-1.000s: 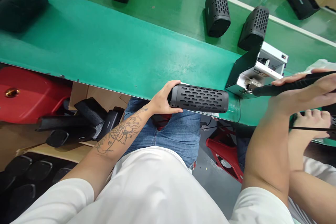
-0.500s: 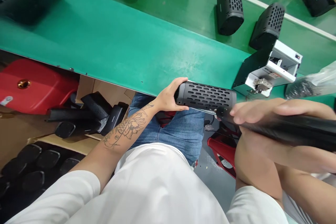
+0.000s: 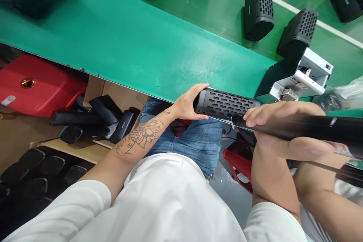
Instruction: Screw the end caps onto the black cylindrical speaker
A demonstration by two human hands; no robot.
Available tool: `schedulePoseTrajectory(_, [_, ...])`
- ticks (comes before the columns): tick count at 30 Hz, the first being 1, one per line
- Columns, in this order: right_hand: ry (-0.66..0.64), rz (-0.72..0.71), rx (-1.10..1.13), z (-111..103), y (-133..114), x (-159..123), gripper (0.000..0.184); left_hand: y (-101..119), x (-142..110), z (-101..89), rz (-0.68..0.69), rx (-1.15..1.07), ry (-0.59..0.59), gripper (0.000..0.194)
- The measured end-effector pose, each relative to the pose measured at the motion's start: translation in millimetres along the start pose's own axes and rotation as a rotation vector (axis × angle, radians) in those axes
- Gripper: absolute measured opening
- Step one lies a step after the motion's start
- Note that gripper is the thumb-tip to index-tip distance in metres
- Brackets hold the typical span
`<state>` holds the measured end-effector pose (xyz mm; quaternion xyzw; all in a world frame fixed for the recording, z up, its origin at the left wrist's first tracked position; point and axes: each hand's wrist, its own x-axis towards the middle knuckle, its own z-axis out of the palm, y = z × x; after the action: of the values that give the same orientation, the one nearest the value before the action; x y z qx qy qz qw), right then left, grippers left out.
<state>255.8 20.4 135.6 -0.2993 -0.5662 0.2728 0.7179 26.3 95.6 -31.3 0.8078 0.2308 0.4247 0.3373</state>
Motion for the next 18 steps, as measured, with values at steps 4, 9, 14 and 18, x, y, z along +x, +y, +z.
schedulePoseTrajectory(4, [-0.133, 0.028, 0.137, -24.7, 17.0, 10.0, 0.081, -0.5, 0.3, 0.4, 0.001, -0.002, -0.004, 0.125])
schedulePoseTrajectory(9, [-0.431, -0.014, 0.276, -48.2, 35.8, 25.8, 0.118, -0.2, 0.0, 0.7, -0.001, 0.014, 0.001, 0.125])
schedulePoseTrajectory(14, [-0.213, 0.031, 0.182, -30.4, 25.0, 9.5, 0.072, -0.3, -0.2, 1.2, 0.012, 0.019, 0.011, 0.123])
schedulePoseTrajectory(18, [-0.243, 0.024, 0.192, -20.0, 19.7, 5.0, 0.059, 0.1, 0.0, 1.2, 0.001, 0.016, 0.009, 0.124])
